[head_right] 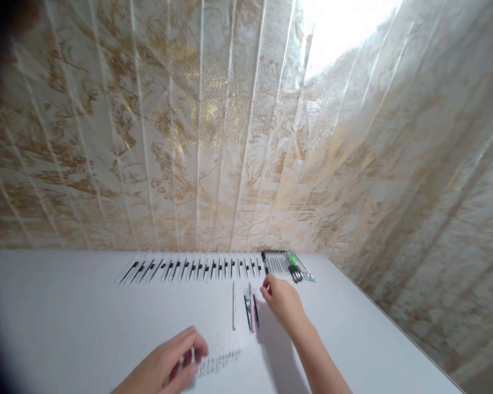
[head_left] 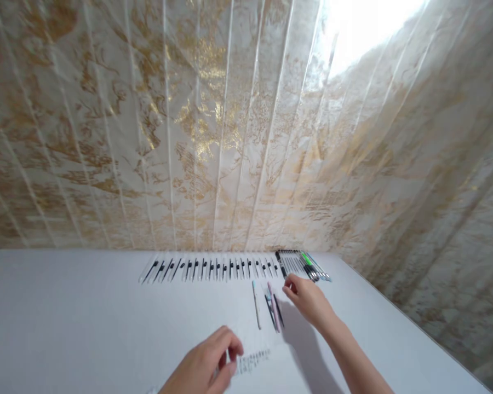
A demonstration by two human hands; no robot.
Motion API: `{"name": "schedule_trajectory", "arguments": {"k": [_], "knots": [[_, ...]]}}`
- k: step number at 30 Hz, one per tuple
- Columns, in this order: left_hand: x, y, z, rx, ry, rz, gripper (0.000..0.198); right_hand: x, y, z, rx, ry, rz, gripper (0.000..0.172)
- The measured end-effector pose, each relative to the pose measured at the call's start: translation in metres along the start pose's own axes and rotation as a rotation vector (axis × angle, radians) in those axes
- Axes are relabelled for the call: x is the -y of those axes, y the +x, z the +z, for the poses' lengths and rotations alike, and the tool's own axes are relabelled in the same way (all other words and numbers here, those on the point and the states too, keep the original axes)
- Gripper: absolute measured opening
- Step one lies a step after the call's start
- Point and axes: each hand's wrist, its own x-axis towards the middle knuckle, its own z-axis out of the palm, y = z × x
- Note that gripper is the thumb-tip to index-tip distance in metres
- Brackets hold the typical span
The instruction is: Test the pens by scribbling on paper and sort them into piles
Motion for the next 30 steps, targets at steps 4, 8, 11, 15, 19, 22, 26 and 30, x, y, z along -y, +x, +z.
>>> {"name": "schedule_trajectory", "arguments": {"k": [4, 8, 11, 15, 19, 22, 26, 30], "knots": [[-0.025, 0.052, 0.014, -0.133, 0.387, -0.006, 0.030, 0.034, -0.005, 0.009, 0.017, -0.024, -0.026, 0.017], [-0.036, 0.097, 0.033, -0.219, 0.491, -0.157, 0.043, 0.047, 0.000, 0.009, 0.054, -0.072, -0.021, 0.019], [-0.033, 0.103, 0.036, -0.238, 0.521, -0.201, 0.037, 0.047, -0.006, 0.004, 0.099, -0.111, -0.028, 0.020], [-0.015, 0.080, 0.024, -0.219, 0.475, -0.212, 0.023, 0.048, -0.020, 0.001, 0.195, -0.170, -0.015, 0.018], [0.010, 0.049, 0.003, -0.259, 0.301, -0.206, 0.014, 0.059, -0.028, 0.005, 0.248, -0.230, -0.011, 0.020], [0.028, 0.038, -0.010, -0.328, 0.056, -0.170, 0.016, 0.066, -0.030, 0.009, 0.258, -0.284, -0.002, 0.025], [0.044, 0.043, -0.016, -0.423, -0.334, -0.139, 0.026, 0.066, -0.031, 0.008, 0.269, -0.347, 0.000, 0.026], [0.051, 0.050, -0.015, -0.540, -0.617, -0.139, 0.025, 0.060, -0.028, 0.007, 0.284, -0.368, -0.002, 0.025]]}}
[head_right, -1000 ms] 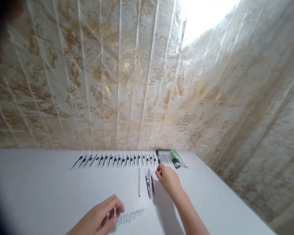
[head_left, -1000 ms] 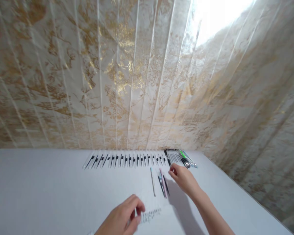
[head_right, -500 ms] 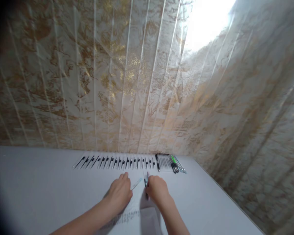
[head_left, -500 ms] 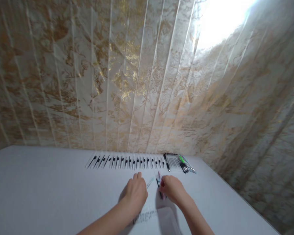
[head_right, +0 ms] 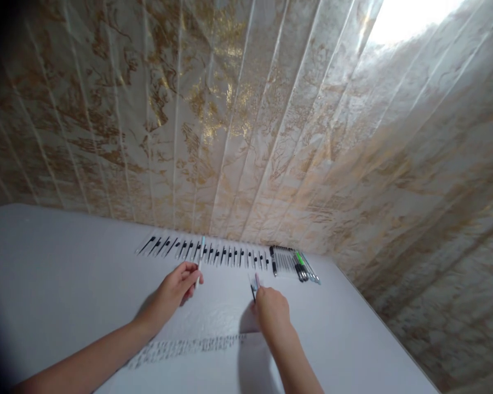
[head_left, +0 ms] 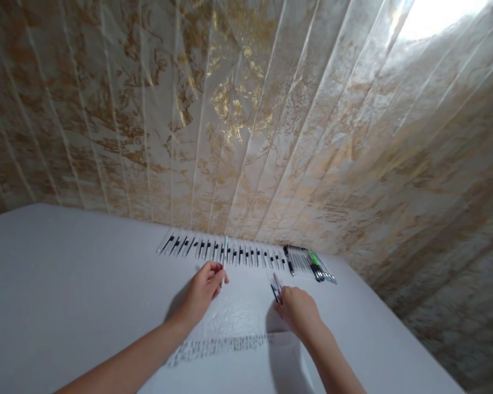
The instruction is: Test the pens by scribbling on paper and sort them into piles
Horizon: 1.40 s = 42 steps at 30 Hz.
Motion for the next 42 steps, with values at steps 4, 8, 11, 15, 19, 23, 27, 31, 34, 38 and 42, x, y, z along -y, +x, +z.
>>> {"name": "schedule_trajectory", "arguments": {"k": [4, 8, 11, 15, 19, 23, 27, 31, 34, 38, 42], "knots": [[0.000, 0.003, 0.000, -0.057, -0.163, -0.008, 0.029, 0.000, 0.003, 0.003, 0.022, 0.025, -0.030, 0.021], [-0.001, 0.005, 0.000, -0.088, -0.266, 0.002, 0.030, 0.004, 0.002, 0.002, 0.017, 0.068, -0.062, 0.021], [0.000, 0.006, -0.003, -0.132, -0.340, -0.017, 0.031, 0.009, -0.004, -0.006, -0.016, 0.126, -0.114, 0.019], [0.003, 0.010, -0.010, -0.193, -0.457, -0.060, 0.038, 0.018, -0.015, -0.019, -0.052, 0.219, -0.236, 0.015], [0.003, 0.012, -0.014, -0.202, -0.524, -0.088, 0.040, 0.026, -0.021, -0.026, -0.096, 0.270, -0.276, 0.018], [0.001, 0.010, -0.013, -0.177, -0.542, -0.111, 0.039, 0.027, -0.020, -0.028, -0.115, 0.297, -0.277, 0.018], [0.000, 0.009, -0.012, -0.160, -0.547, -0.128, 0.038, 0.026, -0.018, -0.027, -0.115, 0.314, -0.288, 0.016], [0.000, 0.009, -0.011, -0.145, -0.538, -0.122, 0.033, 0.026, -0.018, -0.028, -0.122, 0.316, -0.288, 0.015], [-0.002, 0.007, -0.011, -0.144, -0.533, -0.117, 0.032, 0.024, -0.020, -0.029, -0.140, 0.313, -0.287, 0.013], [-0.007, 0.004, -0.008, -0.112, -0.536, -0.147, 0.032, 0.023, -0.022, -0.028, -0.198, 0.322, -0.307, 0.011], [-0.010, 0.001, -0.004, -0.074, -0.558, -0.185, 0.029, 0.024, -0.022, -0.027, -0.200, 0.329, -0.326, 0.012]]}}
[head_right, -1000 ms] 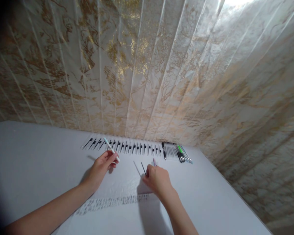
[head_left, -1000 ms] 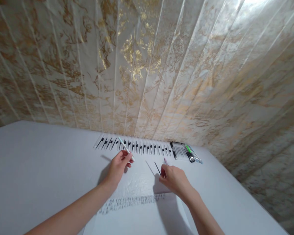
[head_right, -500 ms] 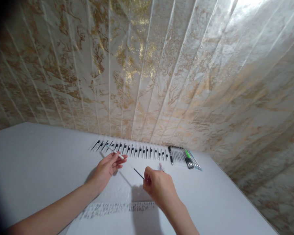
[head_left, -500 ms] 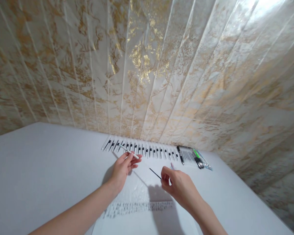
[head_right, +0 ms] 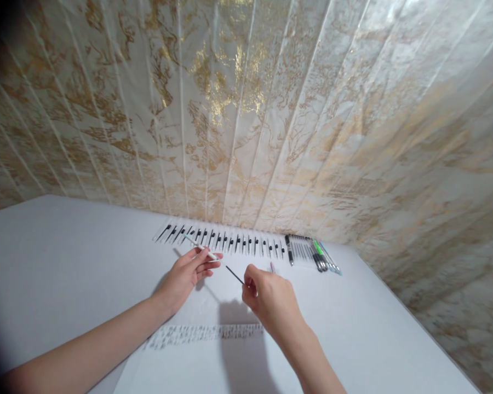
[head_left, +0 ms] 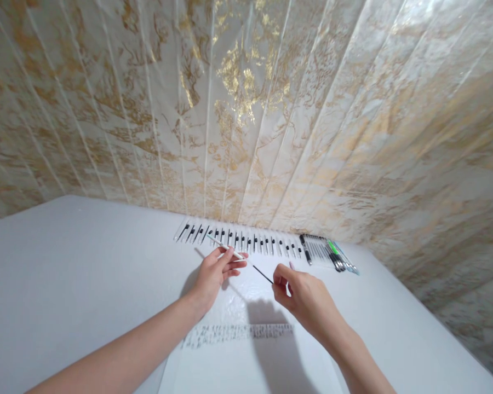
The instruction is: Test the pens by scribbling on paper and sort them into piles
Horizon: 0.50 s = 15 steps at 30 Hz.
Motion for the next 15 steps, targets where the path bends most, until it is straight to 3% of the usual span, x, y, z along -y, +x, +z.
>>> {"name": "schedule_trajectory", "arguments": {"k": [15], "knots": [[0.0019, 0.0025, -0.0008, 0.023, -0.031, 0.023, 0.024, 0.0022, -0.0018, -0.0026, 0.007, 0.012, 0.006, 0.012]]}}
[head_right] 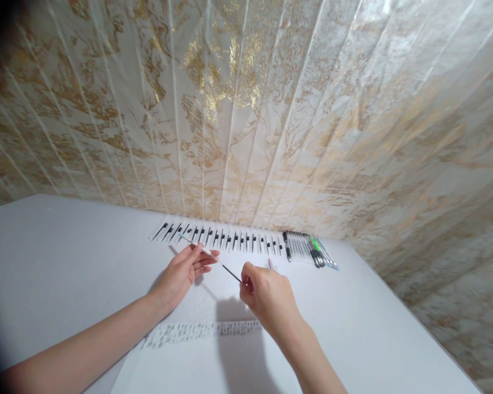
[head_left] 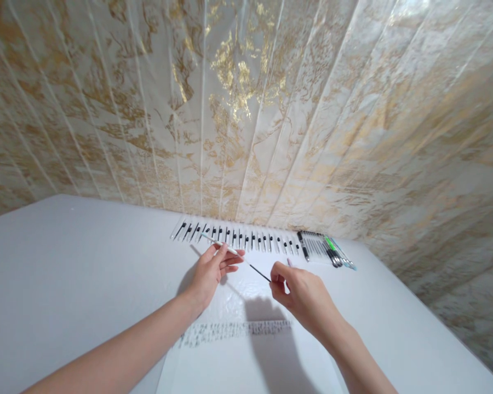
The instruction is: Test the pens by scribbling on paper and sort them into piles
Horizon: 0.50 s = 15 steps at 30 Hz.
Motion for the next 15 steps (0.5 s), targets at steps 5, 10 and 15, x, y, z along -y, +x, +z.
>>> {"name": "schedule_trajectory", "arguments": {"k": [5, 10, 15], "knots": [[-0.001, 0.000, -0.001, 0.012, 0.023, 0.006, 0.026, -0.002, 0.002, 0.000, -0.034, -0.004, 0.007, 0.012], [-0.002, -0.001, -0.001, 0.017, 0.051, 0.001, 0.025, -0.009, 0.002, -0.002, -0.115, -0.009, 0.014, 0.010], [-0.008, -0.003, 0.002, 0.053, 0.050, -0.031, 0.028, -0.016, 0.001, -0.005, -0.183, 0.076, -0.079, 0.010]]}}
